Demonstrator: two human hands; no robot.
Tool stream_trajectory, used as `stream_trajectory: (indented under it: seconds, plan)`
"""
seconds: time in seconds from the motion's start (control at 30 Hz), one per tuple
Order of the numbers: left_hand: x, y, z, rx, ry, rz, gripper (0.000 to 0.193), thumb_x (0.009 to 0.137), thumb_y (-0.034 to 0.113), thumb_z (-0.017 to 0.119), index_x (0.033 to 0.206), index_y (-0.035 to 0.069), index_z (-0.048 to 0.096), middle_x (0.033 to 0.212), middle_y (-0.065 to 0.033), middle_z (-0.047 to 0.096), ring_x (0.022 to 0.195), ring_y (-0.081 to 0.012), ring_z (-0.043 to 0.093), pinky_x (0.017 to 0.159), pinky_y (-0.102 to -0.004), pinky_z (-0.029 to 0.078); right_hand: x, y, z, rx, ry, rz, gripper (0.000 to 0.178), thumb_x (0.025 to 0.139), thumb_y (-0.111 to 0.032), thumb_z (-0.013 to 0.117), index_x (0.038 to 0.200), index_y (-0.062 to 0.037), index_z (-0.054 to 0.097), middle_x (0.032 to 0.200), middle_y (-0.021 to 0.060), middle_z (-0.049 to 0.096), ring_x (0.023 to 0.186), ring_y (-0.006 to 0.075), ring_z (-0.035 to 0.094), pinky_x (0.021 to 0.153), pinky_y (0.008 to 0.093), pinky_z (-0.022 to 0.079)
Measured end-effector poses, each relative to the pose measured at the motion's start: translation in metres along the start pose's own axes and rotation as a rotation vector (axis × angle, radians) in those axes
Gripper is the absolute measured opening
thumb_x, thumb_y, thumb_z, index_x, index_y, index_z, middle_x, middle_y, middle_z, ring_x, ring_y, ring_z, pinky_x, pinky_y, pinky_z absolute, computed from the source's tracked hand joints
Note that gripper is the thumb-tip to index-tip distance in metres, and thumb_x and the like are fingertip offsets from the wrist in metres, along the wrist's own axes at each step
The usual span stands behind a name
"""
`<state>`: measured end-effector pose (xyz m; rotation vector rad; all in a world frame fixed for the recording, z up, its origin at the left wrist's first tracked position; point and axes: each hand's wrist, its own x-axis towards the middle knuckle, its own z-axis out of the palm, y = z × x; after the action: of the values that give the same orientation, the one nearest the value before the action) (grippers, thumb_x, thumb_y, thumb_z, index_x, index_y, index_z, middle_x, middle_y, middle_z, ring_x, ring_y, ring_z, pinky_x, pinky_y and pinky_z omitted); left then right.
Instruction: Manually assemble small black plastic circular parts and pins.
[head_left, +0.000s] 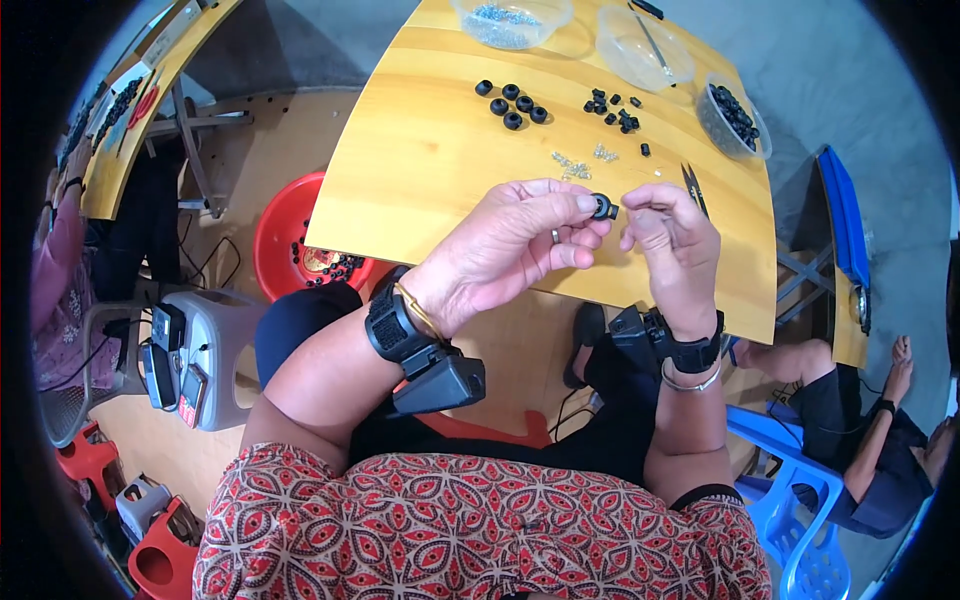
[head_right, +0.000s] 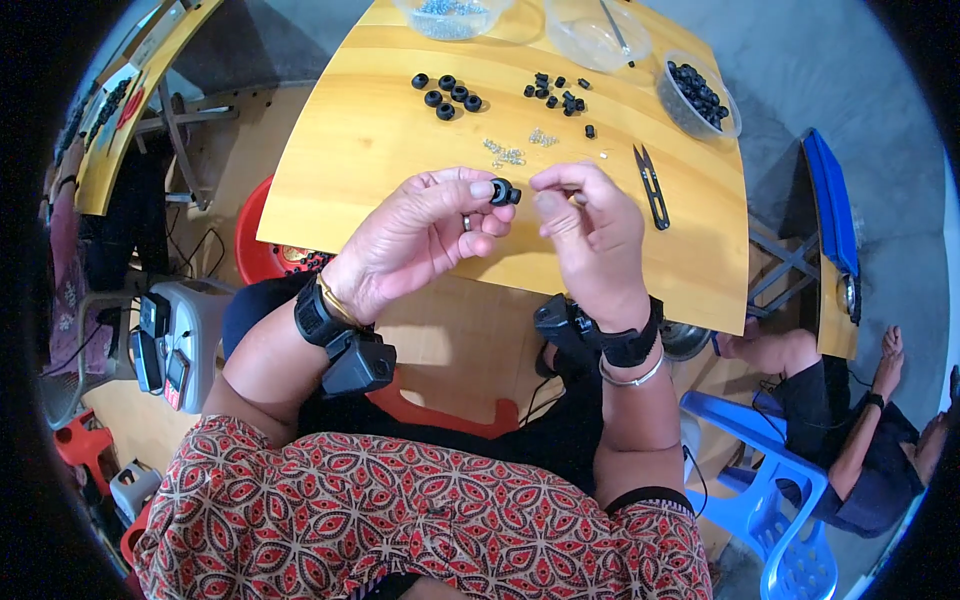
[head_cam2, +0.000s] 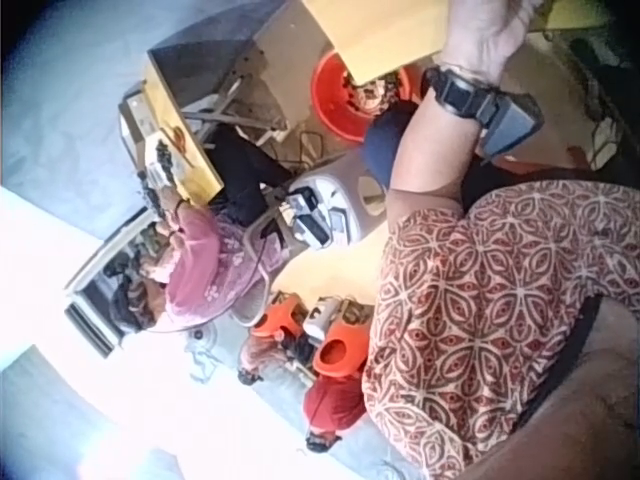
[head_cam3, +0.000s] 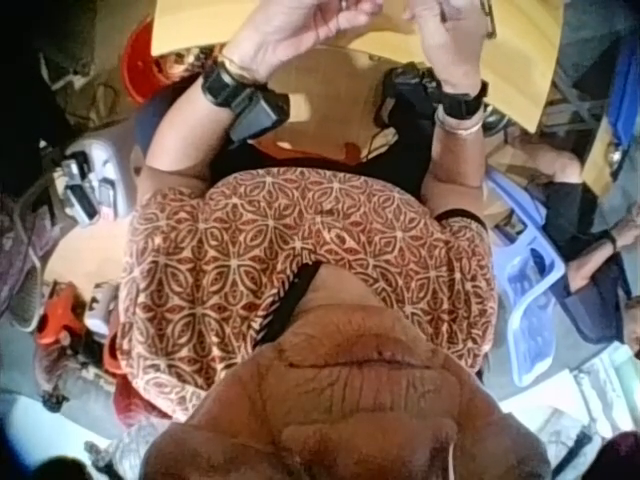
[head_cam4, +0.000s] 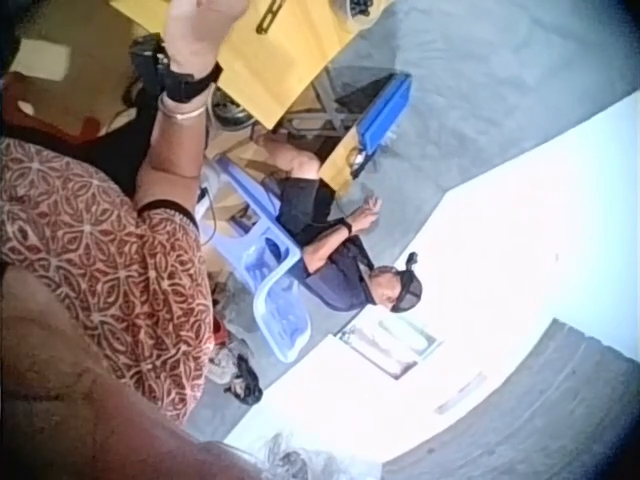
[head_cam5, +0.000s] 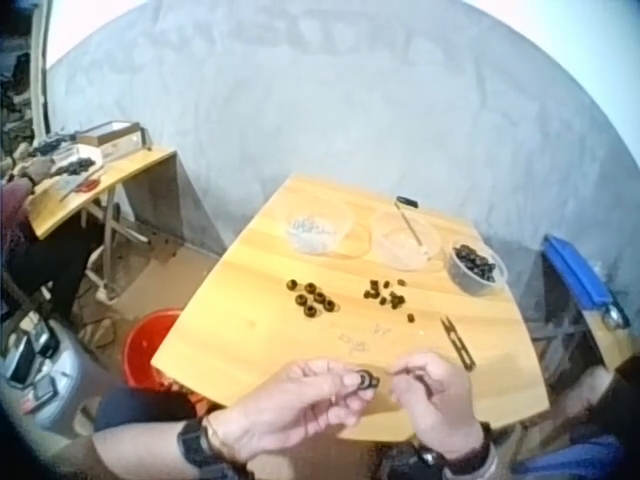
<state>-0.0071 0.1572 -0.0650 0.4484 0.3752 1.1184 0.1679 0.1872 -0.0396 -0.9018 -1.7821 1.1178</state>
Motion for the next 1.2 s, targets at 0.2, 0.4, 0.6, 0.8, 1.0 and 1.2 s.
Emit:
stream_trajectory:
  seconds: [0.2,0.4,0.6,0.8,1.0,1.2]
  plan:
    - [0.003,-0.001,0.000,0.006,-0.009,-0.008,0.013,0.084,0.011,0.055,0.089,-0.001,0.056,0.080,-0.0092,0.060,0.067,-0.0125,0.057,0.059,-0.0213,0.050,0.001,0.002,0.007,-0.168,-0.010,-0.117,0.009,0.081,-0.003,0.056,0.089,0.0003,0.053,0.079,0.0055,0.056,0.064,0.0109,0.054,0.055,0.0216,0.045]
    - [0.002,-0.004,0.006,0.202,0.108,0.092,0.009,0.083,0.009,0.056,0.088,0.001,0.057,0.078,-0.0073,0.060,0.064,-0.0120,0.056,0.057,-0.0219,0.048,-0.004,0.000,0.013,0.045,-0.012,0.036,0.011,0.085,-0.009,0.052,0.086,0.0020,0.050,0.069,0.0040,0.054,0.053,0.0054,0.048,0.046,0.0187,0.040]
    - [0.000,-0.010,0.007,0.164,0.142,0.045,0.013,0.082,0.009,0.058,0.090,-0.002,0.054,0.077,-0.0061,0.058,0.062,-0.0105,0.055,0.056,-0.0212,0.047,-0.009,0.005,0.011,-0.043,-0.026,0.058,0.008,0.084,-0.007,0.051,0.085,0.0006,0.049,0.066,0.0041,0.050,0.053,0.0068,0.049,0.045,0.0196,0.039]
    - [-0.002,-0.008,-0.004,0.134,0.189,-0.072,0.020,0.085,0.016,0.055,0.095,0.000,0.055,0.078,-0.0067,0.058,0.065,-0.0121,0.055,0.056,-0.0238,0.048,0.029,-0.005,-0.060,-0.401,0.267,0.081,0.014,0.087,-0.013,0.047,0.083,-0.0010,0.051,0.065,0.0013,0.047,0.053,0.0068,0.048,0.047,0.0204,0.041]
    - [0.002,-0.003,-0.008,0.117,0.154,-0.045,0.021,0.087,0.017,0.051,0.096,-0.001,0.055,0.077,-0.0067,0.058,0.065,-0.0113,0.054,0.057,-0.0236,0.048,0.107,-0.004,-0.143,-1.053,0.383,0.042,0.042,0.084,-0.036,0.050,0.077,0.0052,0.057,0.063,0.0161,0.055,0.060,0.0240,0.054,0.058,0.0337,0.042]
    - [-0.001,0.007,-0.012,0.089,0.126,-0.047,0.020,0.087,0.017,0.050,0.096,-0.001,0.054,0.076,-0.0060,0.057,0.065,-0.0117,0.053,0.058,-0.0244,0.047,0.103,0.022,-0.104,-0.846,0.066,0.164,0.030,0.084,-0.025,0.051,0.080,0.0046,0.057,0.078,0.0204,0.060,0.079,0.0370,0.057,0.068,0.0393,0.043]
